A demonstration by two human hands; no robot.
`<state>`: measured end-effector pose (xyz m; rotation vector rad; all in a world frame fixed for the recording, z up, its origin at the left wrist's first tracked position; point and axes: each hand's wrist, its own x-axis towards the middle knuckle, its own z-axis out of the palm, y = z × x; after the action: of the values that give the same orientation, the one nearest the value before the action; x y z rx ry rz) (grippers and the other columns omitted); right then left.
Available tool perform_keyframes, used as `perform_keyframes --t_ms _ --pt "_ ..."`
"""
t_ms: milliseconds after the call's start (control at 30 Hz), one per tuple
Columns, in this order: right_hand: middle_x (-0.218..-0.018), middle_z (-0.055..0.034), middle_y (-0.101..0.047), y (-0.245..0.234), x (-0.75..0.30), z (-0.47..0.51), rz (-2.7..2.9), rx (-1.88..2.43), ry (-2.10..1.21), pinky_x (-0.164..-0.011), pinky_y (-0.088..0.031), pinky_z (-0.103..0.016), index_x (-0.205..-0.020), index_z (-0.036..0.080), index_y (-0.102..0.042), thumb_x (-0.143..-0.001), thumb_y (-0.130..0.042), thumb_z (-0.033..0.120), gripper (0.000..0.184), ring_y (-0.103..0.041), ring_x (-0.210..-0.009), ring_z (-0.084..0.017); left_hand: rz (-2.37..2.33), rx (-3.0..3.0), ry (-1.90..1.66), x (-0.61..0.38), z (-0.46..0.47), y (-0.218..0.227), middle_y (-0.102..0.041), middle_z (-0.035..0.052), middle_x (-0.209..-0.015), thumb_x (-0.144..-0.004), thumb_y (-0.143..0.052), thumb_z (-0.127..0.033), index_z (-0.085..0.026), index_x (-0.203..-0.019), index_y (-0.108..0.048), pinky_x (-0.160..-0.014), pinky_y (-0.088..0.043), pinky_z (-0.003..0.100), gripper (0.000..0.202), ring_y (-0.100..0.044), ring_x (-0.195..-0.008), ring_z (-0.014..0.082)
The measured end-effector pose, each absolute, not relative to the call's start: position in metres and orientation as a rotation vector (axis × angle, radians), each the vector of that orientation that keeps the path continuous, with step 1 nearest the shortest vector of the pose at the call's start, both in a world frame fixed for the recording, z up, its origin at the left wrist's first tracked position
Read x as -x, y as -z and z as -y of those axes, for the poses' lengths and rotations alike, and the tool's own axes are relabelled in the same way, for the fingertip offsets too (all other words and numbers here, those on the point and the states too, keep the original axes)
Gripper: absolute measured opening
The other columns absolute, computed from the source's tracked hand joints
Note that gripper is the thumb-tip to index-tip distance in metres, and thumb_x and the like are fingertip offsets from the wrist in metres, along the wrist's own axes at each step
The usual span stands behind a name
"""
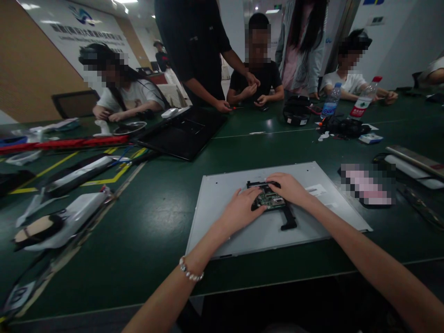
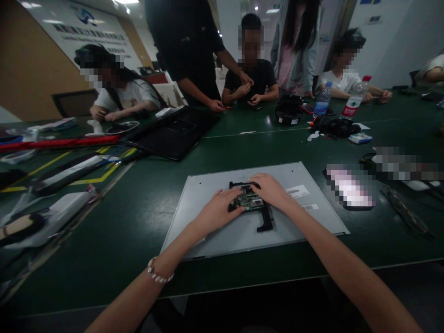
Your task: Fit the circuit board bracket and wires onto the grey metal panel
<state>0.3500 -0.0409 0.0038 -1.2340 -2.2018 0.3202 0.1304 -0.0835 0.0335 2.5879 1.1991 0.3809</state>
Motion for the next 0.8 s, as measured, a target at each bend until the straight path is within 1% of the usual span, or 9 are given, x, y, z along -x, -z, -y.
perform_keyframes --t_ms 167,433,467,533,600,633,700,800 --pt "-0.108 -0.0087 -0.074 0.002 -0.351 0.04 2.217 1.24 -0.294 -0.097 -0.05 -0.042 -0.102 0.02 -0.074 -0.089 -0.05 0.01 0.029 -0.067 -0.104 -0.023 -1.216 -2.576 -0.394 -0.131 0.081 -0.03 -0.059 0.0097 -0.135 -0.088 -0.057 -0.04 -0.023 -0.135 -0.05 -0.113 -0.029 0.055 0.05 -0.054 -0.125 0.0261" --pt "-0.107 -0.0084 -0.073 0.001 -0.353 0.037 2.209 1.26 -0.3 -0.097 -0.05 -0.041 -0.103 0.019 -0.074 -0.088 -0.05 0.008 0.03 -0.067 -0.104 -0.022 -1.237 -2.553 -0.401 -0.133 0.082 -0.032 -0.061 0.0109 -0.132 -0.087 -0.059 -0.039 -0.022 -0.137 -0.048 -0.113 -0.027 0.058 0.053 -0.057 -0.122 0.0273" --pt "-0.108 -0.0089 -0.073 0.002 -0.353 0.037 2.208 1.262 -0.302 -0.097 -0.05 -0.04 -0.104 0.019 -0.073 -0.088 -0.05 0.009 0.03 -0.066 -0.104 -0.022 -1.223 -2.545 -0.412 -0.132 0.082 -0.035 -0.061 0.0109 -0.132 -0.088 -0.058 -0.039 -0.022 -0.138 -0.047 -0.113 -0.029 0.057 0.054 -0.057 -0.121 0.027" --pt "-0.11 -0.0101 -0.072 0.002 -0.354 0.038 2.202 1.263 -0.309 -0.098 -0.049 -0.04 -0.108 0.017 -0.071 -0.089 -0.05 0.01 0.03 -0.066 -0.106 -0.023 -1.177 -2.512 -0.455 -0.131 0.082 -0.041 -0.061 0.01 -0.132 -0.09 -0.055 -0.039 -0.022 -0.14 -0.046 -0.11 -0.036 0.05 0.053 -0.058 -0.12 0.0252" --pt "-0.115 -0.0109 -0.07 0.002 -0.354 0.039 2.185 1.258 -0.316 -0.1 -0.048 -0.041 -0.114 0.016 -0.069 -0.089 -0.05 0.011 0.031 -0.064 -0.109 -0.023 -1.159 -2.47 -0.51 -0.128 0.079 -0.047 -0.061 0.0091 -0.132 -0.093 -0.049 -0.038 -0.021 -0.138 -0.048 -0.106 -0.042 0.043 0.048 -0.058 -0.119 0.0229" --pt "-0.117 -0.0111 -0.069 0.001 -0.354 0.04 2.176 1.253 -0.319 -0.101 -0.047 -0.042 -0.116 0.017 -0.067 -0.089 -0.05 0.012 0.032 -0.063 -0.111 -0.023 -1.181 -2.46 -0.533 -0.127 0.077 -0.05 -0.061 0.0091 -0.131 -0.095 -0.047 -0.038 -0.02 -0.137 -0.05 -0.105 -0.043 0.041 0.046 -0.058 -0.12 0.0224" --pt "-0.123 -0.0115 -0.067 -0.002 -0.356 0.042 2.162 1.249 -0.311 -0.104 -0.045 -0.045 -0.122 0.017 -0.064 -0.09 -0.05 0.015 0.035 -0.061 -0.116 -0.024 -1.279 -2.477 -0.555 -0.122 0.072 -0.051 -0.062 0.0102 -0.131 -0.096 -0.044 -0.036 -0.017 -0.133 -0.053 -0.106 -0.041 0.041 0.042 -0.057 -0.121 0.0232" --pt "-0.133 -0.0122 -0.061 -0.008 -0.37 0.047 2.201 1.271 -0.302 -0.108 -0.041 -0.047 -0.132 0.018 -0.057 -0.093 -0.05 0.025 0.04 -0.055 -0.125 -0.026 -1.454 -2.521 -0.522 -0.115 0.066 -0.045 -0.06 0.0129 -0.132 -0.096 -0.043 -0.032 -0.015 -0.132 -0.053 -0.108 -0.036 0.046 0.041 -0.055 -0.123 0.0258"
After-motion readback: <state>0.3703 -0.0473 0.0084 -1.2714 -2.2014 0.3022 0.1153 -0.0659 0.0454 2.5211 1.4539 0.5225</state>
